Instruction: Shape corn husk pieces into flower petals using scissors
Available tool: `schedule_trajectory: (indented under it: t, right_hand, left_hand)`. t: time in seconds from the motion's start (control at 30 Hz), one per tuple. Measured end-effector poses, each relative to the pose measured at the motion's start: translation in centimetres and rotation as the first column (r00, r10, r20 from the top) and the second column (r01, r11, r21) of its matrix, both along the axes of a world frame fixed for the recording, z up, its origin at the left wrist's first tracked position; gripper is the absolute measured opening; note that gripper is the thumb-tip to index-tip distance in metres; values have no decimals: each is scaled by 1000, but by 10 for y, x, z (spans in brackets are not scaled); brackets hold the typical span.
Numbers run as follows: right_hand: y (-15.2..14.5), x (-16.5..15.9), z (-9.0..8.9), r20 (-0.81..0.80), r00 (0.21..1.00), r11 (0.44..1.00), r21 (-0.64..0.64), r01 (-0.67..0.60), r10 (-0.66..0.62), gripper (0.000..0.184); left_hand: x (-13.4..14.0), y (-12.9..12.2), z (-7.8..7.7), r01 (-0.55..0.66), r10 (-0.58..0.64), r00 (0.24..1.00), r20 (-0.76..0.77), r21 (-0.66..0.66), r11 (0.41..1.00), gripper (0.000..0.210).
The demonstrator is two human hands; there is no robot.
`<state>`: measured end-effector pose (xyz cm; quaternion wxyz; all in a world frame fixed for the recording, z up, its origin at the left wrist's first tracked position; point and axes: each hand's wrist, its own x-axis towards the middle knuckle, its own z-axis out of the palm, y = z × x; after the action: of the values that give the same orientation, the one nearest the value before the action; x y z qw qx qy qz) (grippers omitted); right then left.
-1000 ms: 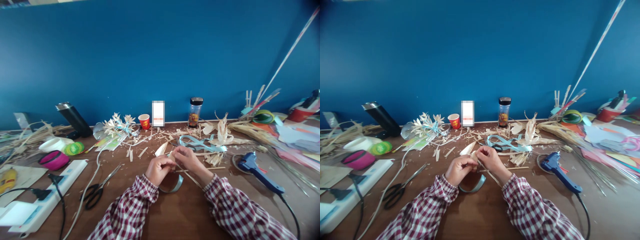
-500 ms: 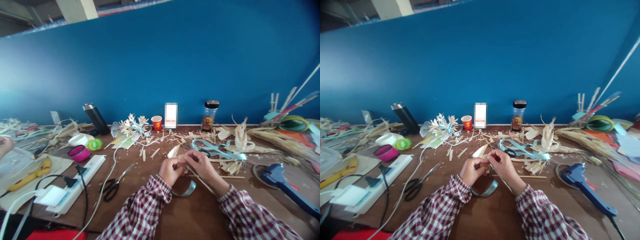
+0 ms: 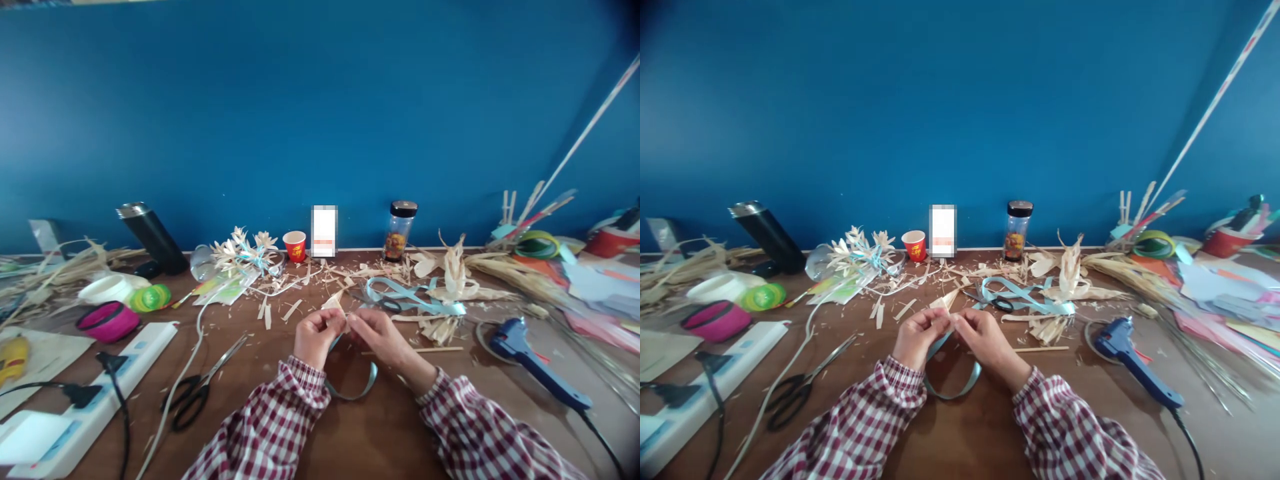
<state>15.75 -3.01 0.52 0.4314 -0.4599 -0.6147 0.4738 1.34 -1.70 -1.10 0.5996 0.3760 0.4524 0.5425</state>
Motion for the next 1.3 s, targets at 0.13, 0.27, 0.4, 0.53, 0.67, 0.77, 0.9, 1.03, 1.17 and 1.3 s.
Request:
schedule_trajectory:
  t: [0.13, 0.27, 0.4, 0.53, 0.67, 0.77, 0.9, 1.03, 1.17, 1.3]
  right_hand:
    - [-1, -1, 1, 117, 993, 997, 66, -38, 30, 37]
    - [-1, -4, 1, 154, 988, 997, 81, -19, 6, 37]
    - [2, 2, 2, 213, 976, 990, 121, -70, 43, 33]
    - [11, 27, 4, 389, 905, 953, 297, 55, -173, 26]
    - [22, 55, -1, 659, 553, 845, 505, 177, -510, 16]
    - [25, 61, -4, 821, 360, 895, 427, 127, -443, 16]
    - [23, 56, 1, 871, 297, 920, 372, 122, -392, 19]
    - [19, 56, 7, 790, 371, 872, 462, 165, -489, 25]
    - [22, 57, 5, 606, 545, 812, 487, 321, -579, 39]
    - [28, 49, -1, 227, 840, 869, 168, 465, -493, 28]
  left_hand:
    - [-3, 3, -7, -19, 23, 997, -79, 46, 999, 33]
    - [-2, 3, -8, -60, 62, 996, -57, 39, 997, 35]
    - [0, 3, -6, -86, 86, 996, 33, 3, 996, 39]
    - [-6, 9, -3, -166, 166, 984, 64, -7, 986, 37]
    - [-12, 15, -3, -226, 225, 969, 100, -7, 974, 31]
    - [-10, 15, -4, -223, 224, 968, 115, -23, 975, 30]
    - [-8, 14, -6, -201, 204, 973, 109, -36, 979, 28]
    - [-10, 17, -9, -203, 206, 974, 92, -39, 978, 25]
    - [-13, 19, -11, -182, 185, 979, 86, -37, 983, 27]
    - [-13, 18, -10, -163, 168, 979, 117, -54, 985, 33]
